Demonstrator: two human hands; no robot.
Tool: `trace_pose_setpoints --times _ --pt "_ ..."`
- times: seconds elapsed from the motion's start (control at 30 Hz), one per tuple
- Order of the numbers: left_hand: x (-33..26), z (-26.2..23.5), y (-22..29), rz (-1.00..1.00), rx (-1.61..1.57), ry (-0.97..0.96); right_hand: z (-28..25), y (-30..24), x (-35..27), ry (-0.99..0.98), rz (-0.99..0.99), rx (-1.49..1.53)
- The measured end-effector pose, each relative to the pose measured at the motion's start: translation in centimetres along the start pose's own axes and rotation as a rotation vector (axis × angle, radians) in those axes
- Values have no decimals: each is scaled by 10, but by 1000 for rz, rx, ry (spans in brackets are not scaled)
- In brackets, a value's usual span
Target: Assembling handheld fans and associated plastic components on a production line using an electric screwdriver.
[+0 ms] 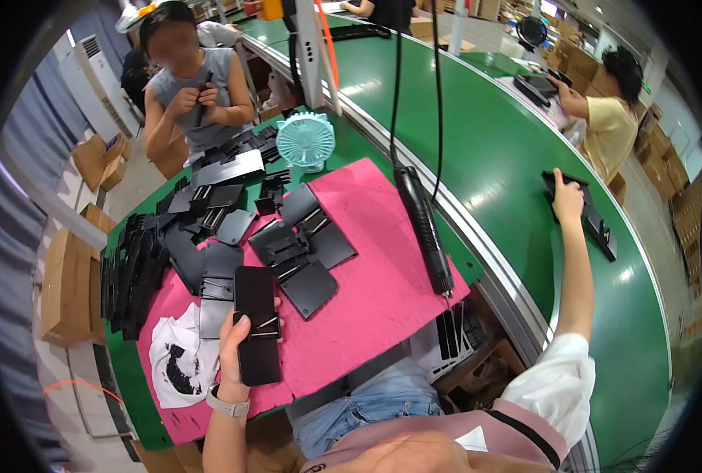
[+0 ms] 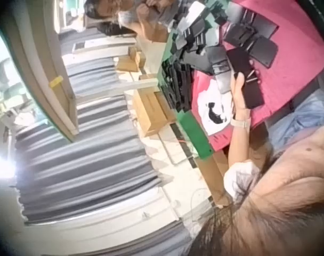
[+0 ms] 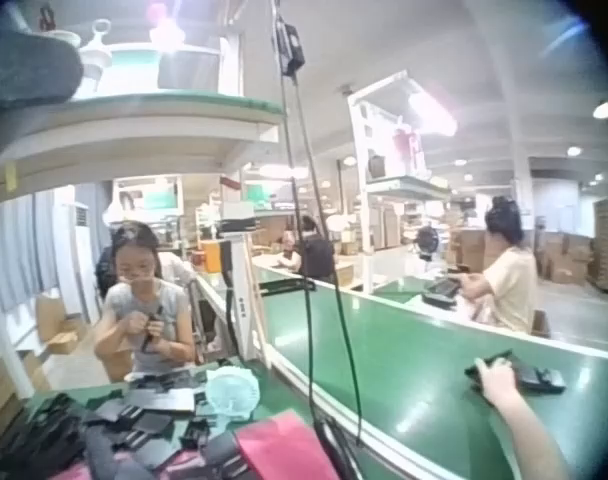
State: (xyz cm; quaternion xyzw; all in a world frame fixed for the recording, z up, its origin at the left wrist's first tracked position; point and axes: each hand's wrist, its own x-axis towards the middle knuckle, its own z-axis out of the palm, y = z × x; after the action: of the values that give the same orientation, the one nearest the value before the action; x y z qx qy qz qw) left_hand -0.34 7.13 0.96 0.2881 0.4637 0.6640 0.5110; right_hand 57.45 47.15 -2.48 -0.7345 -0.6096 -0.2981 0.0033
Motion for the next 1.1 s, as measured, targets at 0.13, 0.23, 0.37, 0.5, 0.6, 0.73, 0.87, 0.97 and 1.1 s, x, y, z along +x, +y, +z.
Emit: trace_pose_setpoints --times 0.13,0.23,0.37,0.5,0.6,0.73,0.87,0.97,1.1 --pt "-2 -5 2 2 25 -35 -72 9 -36 201 53 878" --pt "0 -2 3 14 29 -33 -133 -4 -79 361 -25 1380" --pt "0 -3 2 -4 -46 -27 -258 -68 -140 599 -438 1438" --pt "0 -5 0 32 -84 -41 -317 -124 -152 -481 -948 1834" --pt "-7 -17 -6 148 -48 19 -372 -232 -164 523 -1487 1064" --pt "-10 -20 -3 300 -203 181 -354 -328 -163 601 -1645 822" --pt "-15 -19 -2 284 -238 173 -341 -361 -184 620 -1712 700" --pt "-12 -11 -4 186 -262 101 -344 -342 -180 547 -1667 747" --pt "-16 -8 0 53 -370 136 -333 -288 -173 574 -1563 861"
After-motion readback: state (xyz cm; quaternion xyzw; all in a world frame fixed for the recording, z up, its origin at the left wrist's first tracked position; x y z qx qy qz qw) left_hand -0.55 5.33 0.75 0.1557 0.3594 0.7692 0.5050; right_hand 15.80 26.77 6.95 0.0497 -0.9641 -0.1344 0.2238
